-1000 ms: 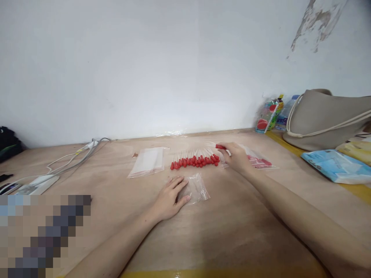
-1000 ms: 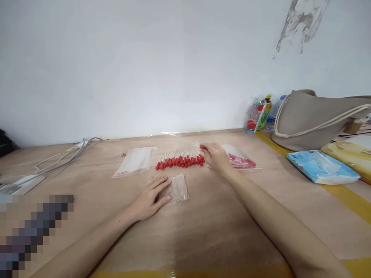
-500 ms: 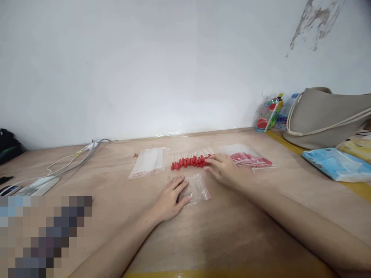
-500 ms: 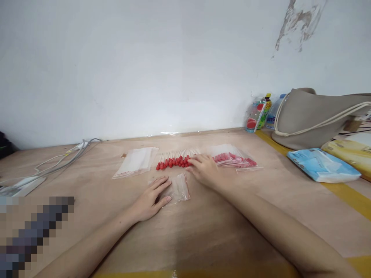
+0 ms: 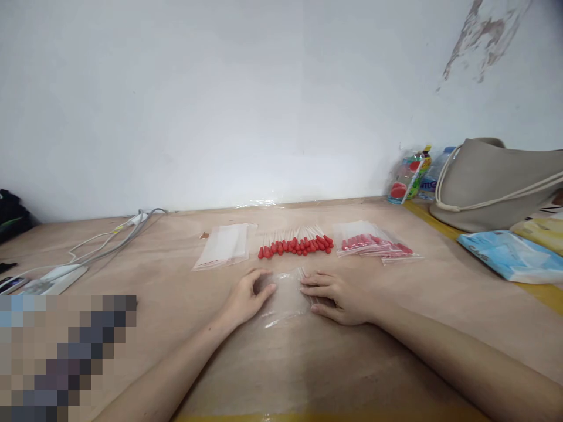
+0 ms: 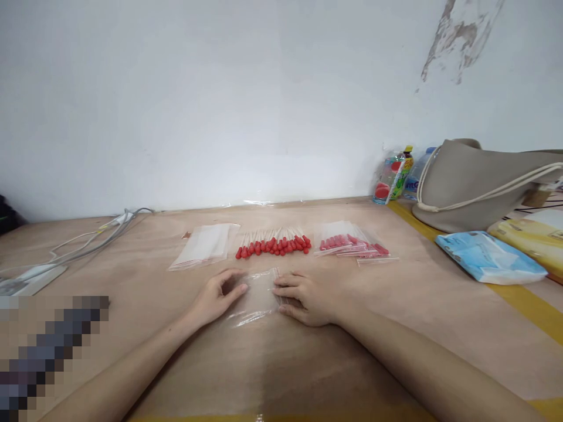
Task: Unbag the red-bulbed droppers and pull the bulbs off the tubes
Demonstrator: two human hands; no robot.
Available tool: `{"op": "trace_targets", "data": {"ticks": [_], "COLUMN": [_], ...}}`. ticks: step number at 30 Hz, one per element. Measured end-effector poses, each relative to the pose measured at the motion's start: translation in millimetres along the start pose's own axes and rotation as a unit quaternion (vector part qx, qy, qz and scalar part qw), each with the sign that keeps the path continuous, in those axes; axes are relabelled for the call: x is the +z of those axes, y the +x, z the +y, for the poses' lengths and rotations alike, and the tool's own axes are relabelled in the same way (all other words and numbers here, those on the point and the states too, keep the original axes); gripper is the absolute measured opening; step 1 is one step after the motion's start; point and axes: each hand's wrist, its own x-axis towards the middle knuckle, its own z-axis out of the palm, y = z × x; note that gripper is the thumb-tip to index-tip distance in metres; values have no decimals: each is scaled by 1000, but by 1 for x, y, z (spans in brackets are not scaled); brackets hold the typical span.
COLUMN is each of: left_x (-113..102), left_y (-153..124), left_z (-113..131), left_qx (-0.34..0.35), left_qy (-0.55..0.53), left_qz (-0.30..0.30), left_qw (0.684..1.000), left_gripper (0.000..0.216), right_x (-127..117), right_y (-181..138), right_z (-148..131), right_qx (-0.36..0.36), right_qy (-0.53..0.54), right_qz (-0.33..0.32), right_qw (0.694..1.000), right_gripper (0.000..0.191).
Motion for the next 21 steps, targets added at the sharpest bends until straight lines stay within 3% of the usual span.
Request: {"op": "trace_targets", "data": {"ticks": [3, 5, 8, 9, 11, 14, 16, 21], "left_x": [-5, -7, -9, -9, -11, -22, -35, -65], "left_y": [5, 6, 6, 6, 10, 20, 28, 36], "left_z": [-9, -12, -13, -14, -18, -36, -53, -88], "left_qx": [-72, -90, -82, -73, -63, -105, -160, -300], "left_qy": [-1, -7, -41, -61, -101, -107, -55, 93], "left_qz": [-12, -36, -49, -36, 30, 194, 266, 299], "left_qw": [997, 995, 995, 995, 992, 970, 949, 901], "left_gripper": [38, 34, 29, 29, 27, 26, 29, 32], "right_x": [-16, -37, -70, -79, -88, -86, -81, -75], "right_y": [3, 1, -8, -12, -20, -25, -23, -19], "right_z": [12, 30, 63, 73, 87, 97, 99, 102], "right_qx": [44, 146, 364, 429, 508, 550, 556, 571], "right_qy": [-22, -86, -219, -246, -258, -231, -213, -187], "right_qz": [75, 161, 205, 198, 151, 96, 79, 70], "right_qw": [996, 972, 882, 847, 808, 797, 800, 796], "right_gripper": [29, 26, 28, 31, 38, 49, 53, 50]}}
